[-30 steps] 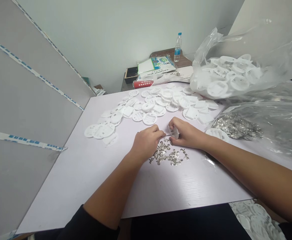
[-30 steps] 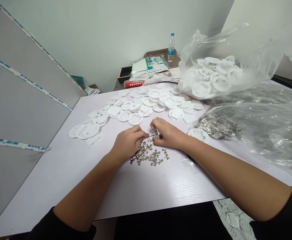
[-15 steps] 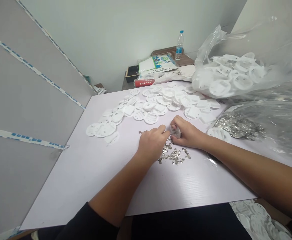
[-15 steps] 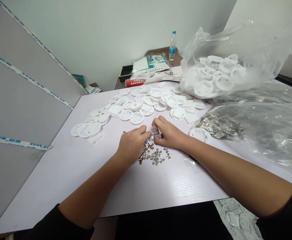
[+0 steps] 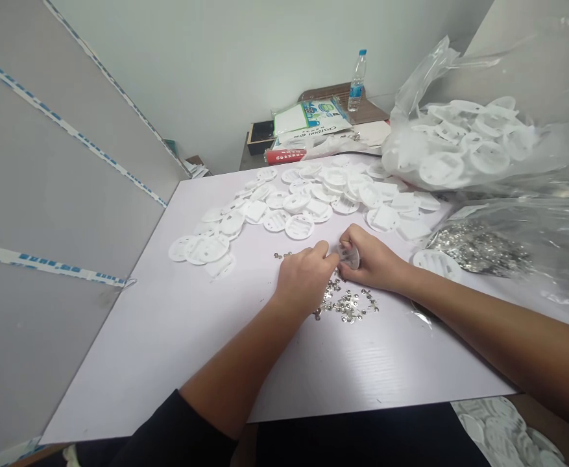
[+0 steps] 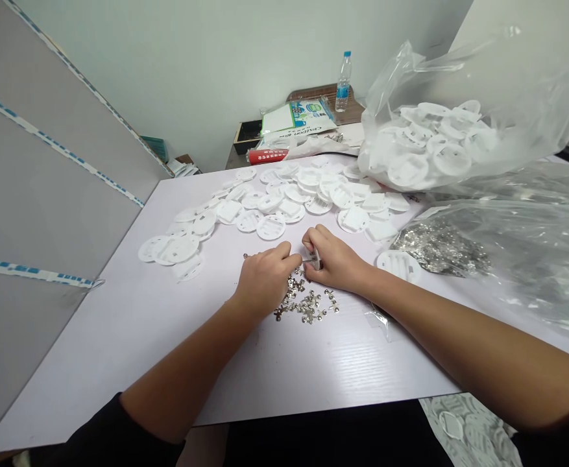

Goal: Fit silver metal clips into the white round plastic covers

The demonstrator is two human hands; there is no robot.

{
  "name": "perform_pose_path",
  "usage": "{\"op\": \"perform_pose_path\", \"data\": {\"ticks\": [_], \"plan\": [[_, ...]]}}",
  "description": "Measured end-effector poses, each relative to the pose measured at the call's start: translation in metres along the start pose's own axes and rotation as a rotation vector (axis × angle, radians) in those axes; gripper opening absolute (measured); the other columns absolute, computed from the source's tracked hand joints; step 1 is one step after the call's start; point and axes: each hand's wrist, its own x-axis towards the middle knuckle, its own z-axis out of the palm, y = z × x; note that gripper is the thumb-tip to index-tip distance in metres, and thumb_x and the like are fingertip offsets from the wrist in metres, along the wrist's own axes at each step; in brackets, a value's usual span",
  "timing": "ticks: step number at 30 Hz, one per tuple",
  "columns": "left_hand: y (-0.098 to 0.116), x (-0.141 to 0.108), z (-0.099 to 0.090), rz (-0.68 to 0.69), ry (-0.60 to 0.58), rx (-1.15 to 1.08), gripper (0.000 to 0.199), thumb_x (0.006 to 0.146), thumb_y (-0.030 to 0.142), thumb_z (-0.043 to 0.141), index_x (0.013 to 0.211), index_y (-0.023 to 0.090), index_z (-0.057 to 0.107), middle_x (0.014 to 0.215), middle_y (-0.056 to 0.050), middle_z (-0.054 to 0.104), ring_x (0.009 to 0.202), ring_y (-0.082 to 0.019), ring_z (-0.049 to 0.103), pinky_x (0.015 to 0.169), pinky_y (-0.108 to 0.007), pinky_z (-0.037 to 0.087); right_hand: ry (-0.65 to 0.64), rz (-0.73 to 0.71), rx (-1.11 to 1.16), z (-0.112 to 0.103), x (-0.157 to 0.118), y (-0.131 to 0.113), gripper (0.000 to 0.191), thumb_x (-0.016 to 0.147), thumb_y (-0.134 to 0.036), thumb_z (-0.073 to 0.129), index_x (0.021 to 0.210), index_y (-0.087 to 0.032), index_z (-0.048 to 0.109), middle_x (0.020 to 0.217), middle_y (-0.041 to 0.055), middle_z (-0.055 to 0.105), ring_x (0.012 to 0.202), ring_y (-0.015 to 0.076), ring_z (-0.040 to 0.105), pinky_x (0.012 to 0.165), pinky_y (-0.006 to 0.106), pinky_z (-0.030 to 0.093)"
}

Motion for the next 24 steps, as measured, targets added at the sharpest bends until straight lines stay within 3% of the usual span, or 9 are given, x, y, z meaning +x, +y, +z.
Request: {"op": "perform_pose_path", "data": {"ticks": [6, 11, 15, 19, 22, 24], "plan": [[0.0, 0.002, 0.004, 0.008, 0.013, -0.008, 0.027, 0.073, -0.005, 0.051, 0.079, 0.019, 0.061, 0.075, -0.002, 0.047, 0.054, -0.013, 0.03, 0.049, -0.031, 0.014, -0.002, -0.005, -0.009, 0.0, -0.001, 0.0, 0.03, 0.073, -0.02, 0.062, 0.087, -0.025, 0.036, 0.084, 0.0005, 0.048, 0.067, 0.0172, 0.047, 0.058, 0.03, 0.039], [-0.007, 0.001, 0.002, 0.039, 0.028, -0.035, 0.031, 0.073, -0.006, 0.049, 0.082, 0.02, 0.064, 0.079, -0.002, 0.053, 0.058, -0.014, 0.038, 0.048, -0.031, 0.016, 0.01, 0.0, -0.039, -0.001, 0.001, -0.002, 0.029, 0.073, -0.02, 0.063, 0.088, -0.025, 0.039, 0.084, 0.0008, 0.05, 0.067, 0.0172, 0.05, 0.059, 0.031, 0.041], [-0.014, 0.0, -0.004, 0.011, 0.173, -0.223, 0.029, 0.09, 0.006, 0.05, 0.099, 0.022, 0.072, 0.083, -0.003, 0.058, 0.066, -0.014, 0.049, 0.052, -0.027, 0.028, 0.091, -0.016, -0.041, -0.01, 0.002, -0.005, 0.03, 0.078, -0.029, 0.068, 0.098, -0.024, 0.046, 0.092, 0.0043, 0.058, 0.077, 0.0213, 0.057, 0.066, 0.035, 0.046], [-0.011, 0.001, -0.007, -0.066, 0.338, -0.69, 0.022, 0.094, 0.022, 0.061, 0.113, 0.023, 0.073, 0.092, -0.003, 0.06, 0.073, -0.013, 0.055, 0.062, -0.025, 0.044, 0.235, 0.232, 0.163, -0.018, 0.004, -0.018, 0.049, 0.074, -0.054, 0.078, 0.1, -0.024, 0.049, 0.086, 0.0019, 0.063, 0.065, 0.0178, 0.057, 0.061, 0.033, 0.044], [-0.006, 0.003, -0.007, -0.051, 0.38, -0.968, 0.012, 0.088, 0.023, 0.07, 0.099, 0.023, 0.075, 0.089, -0.003, 0.06, 0.07, -0.011, 0.052, 0.063, -0.025, 0.045, 0.16, 0.452, 0.444, -0.015, 0.005, -0.03, 0.062, 0.07, -0.072, 0.076, 0.097, -0.023, 0.049, 0.07, -0.0008, 0.061, 0.056, 0.0159, 0.056, 0.057, 0.032, 0.043], [-0.005, 0.005, -0.007, -0.053, 0.374, -1.097, 0.007, 0.084, 0.025, 0.074, 0.09, 0.021, 0.074, 0.089, -0.003, 0.062, 0.067, -0.011, 0.052, 0.062, -0.026, 0.045, 0.075, 0.511, 0.667, -0.01, 0.006, -0.034, 0.068, 0.069, -0.081, 0.07, 0.097, -0.023, 0.048, 0.068, 0.001, 0.062, 0.059, 0.0181, 0.06, 0.059, 0.033, 0.046]]}}
